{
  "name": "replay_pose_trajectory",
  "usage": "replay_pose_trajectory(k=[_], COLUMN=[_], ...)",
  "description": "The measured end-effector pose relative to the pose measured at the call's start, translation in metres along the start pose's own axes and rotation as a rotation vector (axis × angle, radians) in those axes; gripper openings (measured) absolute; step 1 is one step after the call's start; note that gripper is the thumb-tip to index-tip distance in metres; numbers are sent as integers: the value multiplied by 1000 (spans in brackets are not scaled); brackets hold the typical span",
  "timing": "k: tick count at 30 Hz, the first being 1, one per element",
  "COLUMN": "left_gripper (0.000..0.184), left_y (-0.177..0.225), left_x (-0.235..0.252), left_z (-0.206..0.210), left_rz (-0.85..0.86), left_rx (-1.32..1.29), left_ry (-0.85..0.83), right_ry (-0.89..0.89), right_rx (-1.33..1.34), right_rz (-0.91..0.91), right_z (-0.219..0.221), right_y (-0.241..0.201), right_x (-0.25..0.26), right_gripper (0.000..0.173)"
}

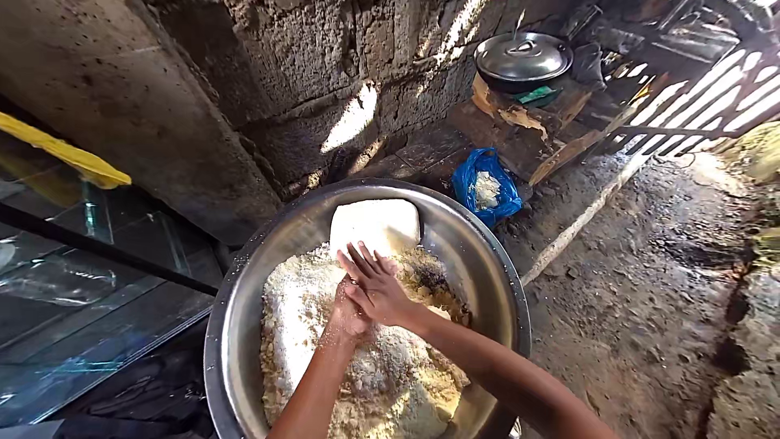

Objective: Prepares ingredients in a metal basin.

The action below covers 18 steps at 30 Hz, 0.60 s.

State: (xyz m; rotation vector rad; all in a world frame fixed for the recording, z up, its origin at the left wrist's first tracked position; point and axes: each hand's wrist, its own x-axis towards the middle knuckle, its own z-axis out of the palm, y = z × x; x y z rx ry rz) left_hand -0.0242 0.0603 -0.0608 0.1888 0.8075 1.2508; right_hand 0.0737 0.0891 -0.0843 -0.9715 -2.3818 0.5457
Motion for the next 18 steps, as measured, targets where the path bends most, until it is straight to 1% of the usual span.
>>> replay_pose_trajectory(k=[1,2,4,6,7,8,9,10,11,12,14,15,16,17,18], left_gripper=[51,43,34,33,35,36,33,28,25,27,36,39,40,43,49], left_y=[-2,-4,0,10,14,17,17,15,13,12,13,12,10,8,8], left_x=[4,4,7,13,18,24,29,33,36,37,34,31,29,27,25], left_z=[-2,-6,-12,-22,-26,-27,-29,-32,-37,-40,-43,-39,-31,-24,-21], left_rz=[-30,-66,-87,-8,54,109,154,189,209,221,201,176,168,171,161], left_rx=[53,98,205,340,346,307,240,174,133,129,191,242,278,299,293], left_ry=[42,68,47,-35,-25,23,85,153,207,241,248,260,289,310,296], right_ry=[-38,-90,-215,-332,-353,-346,-328,-302,-277,-234,-135,-82,-19,28,52], right_rx=[-87,-127,-177,-153,-123,-59,34,170,338,515,891,1000,1029,986,910], right_rz=[87,190,418,648,715,723,693,645,596,550,469,451,451,474,488], right_z=[-7,-15,-36,-40,-31,-20,-8,3,11,17,18,15,13,13,13], right_y=[20,39,72,99,112,122,127,127,124,116,90,68,43,16,-9], right_x=[0,-1,-1,-6,-9,-11,-11,-11,-10,-8,2,6,9,12,14], right_gripper=[63,59,55,56,60,62,61,55,49,39,21,19,24,31,37])
